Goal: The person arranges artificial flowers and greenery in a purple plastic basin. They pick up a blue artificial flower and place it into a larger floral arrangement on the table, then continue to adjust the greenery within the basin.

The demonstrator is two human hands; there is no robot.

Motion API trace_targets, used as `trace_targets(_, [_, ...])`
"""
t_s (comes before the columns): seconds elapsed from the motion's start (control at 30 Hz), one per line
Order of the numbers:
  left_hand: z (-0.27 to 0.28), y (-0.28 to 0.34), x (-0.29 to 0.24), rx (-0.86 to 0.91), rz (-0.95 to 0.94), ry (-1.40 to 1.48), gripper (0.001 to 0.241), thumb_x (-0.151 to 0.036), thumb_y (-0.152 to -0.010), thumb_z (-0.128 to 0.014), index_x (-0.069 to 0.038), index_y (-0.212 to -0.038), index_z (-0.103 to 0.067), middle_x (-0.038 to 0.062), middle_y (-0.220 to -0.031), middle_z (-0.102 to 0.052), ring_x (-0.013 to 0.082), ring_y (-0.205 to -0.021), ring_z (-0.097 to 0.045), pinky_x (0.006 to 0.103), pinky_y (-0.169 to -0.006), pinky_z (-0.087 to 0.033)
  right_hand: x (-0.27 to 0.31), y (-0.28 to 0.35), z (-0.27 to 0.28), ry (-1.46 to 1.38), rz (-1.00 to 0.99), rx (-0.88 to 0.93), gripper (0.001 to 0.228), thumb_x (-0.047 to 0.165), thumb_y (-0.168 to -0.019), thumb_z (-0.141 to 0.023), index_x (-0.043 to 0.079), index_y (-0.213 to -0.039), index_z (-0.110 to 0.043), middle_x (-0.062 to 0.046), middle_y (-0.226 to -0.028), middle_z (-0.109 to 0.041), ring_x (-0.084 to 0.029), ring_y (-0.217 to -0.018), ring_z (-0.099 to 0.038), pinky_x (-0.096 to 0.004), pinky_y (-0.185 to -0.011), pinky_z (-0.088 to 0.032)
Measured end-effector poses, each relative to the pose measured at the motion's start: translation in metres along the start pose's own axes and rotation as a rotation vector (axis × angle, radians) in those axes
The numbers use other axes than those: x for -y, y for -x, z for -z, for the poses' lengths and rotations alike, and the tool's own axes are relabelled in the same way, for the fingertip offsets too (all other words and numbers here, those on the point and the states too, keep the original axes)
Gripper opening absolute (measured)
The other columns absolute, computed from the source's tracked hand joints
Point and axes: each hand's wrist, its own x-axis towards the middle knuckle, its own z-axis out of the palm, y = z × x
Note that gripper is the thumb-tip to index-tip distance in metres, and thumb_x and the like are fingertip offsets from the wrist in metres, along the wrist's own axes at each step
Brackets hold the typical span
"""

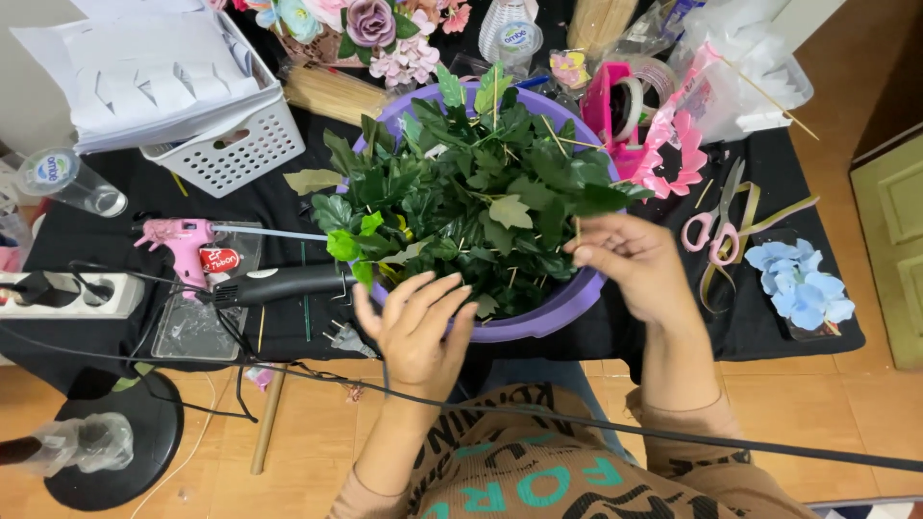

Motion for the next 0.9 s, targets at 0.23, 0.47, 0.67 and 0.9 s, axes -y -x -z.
trace_targets(0.23, [-0.006, -0.026, -0.033, 0.016, 0.135, 0.436, 0.028, -0.021, -0.090, -0.080, -0.014, -0.116, -0.076, 0.000, -0.114, -0.077, 0.0216, -0.107, -0.069, 0.0513, -0.116, -0.021, -0.022, 0.023, -0.044, 0.038, -0.035, 0.083, 0.032, -0.013, -0.072, -0.081, 0.001, -0.101, -0.077, -0.012, -0.087, -0.080, -0.015, -0.086, -0.074, -0.031, -0.083, -0.059])
trace_targets(0.47, [-0.008, -0.022, -0.039, -0.064, 0.193, 0.624, 0.017, -0.007, -0.094, -0.072, -0.009, -0.110, -0.079, 0.006, -0.097, -0.077, 0.0276, -0.090, -0.070, 0.0496, -0.108, -0.038, 0.008, 0.028, -0.069, 0.129, 0.185, 0.203, 0.017, -0.003, -0.076, -0.086, 0.003, -0.090, -0.079, -0.005, -0.080, -0.079, -0.013, -0.078, -0.076, -0.029, -0.080, -0.062])
trace_targets(0.67, [-0.007, -0.012, -0.020, -0.019, 0.154, 0.489, 0.017, -0.017, -0.086, -0.082, -0.015, -0.103, -0.080, -0.002, -0.094, -0.077, 0.0227, -0.088, -0.072, 0.0396, -0.098, -0.047, 0.007, 0.030, -0.063, 0.190, 0.235, 0.178, 0.015, -0.004, -0.078, -0.083, 0.003, -0.089, -0.076, -0.008, -0.078, -0.078, -0.017, -0.076, -0.075, -0.032, -0.077, -0.060])
trace_targets(0.9, [-0.009, -0.008, -0.032, 0.048, 0.284, 0.699, 0.014, -0.010, -0.090, -0.077, -0.012, -0.076, -0.074, 0.005, -0.073, -0.074, 0.0310, -0.073, -0.072, 0.0387, -0.076, -0.054, 0.003, 0.033, -0.062, 0.204, 0.257, 0.151, 0.015, 0.001, -0.078, -0.086, 0.002, -0.087, -0.075, -0.007, -0.078, -0.078, -0.015, -0.077, -0.075, -0.031, -0.075, -0.060])
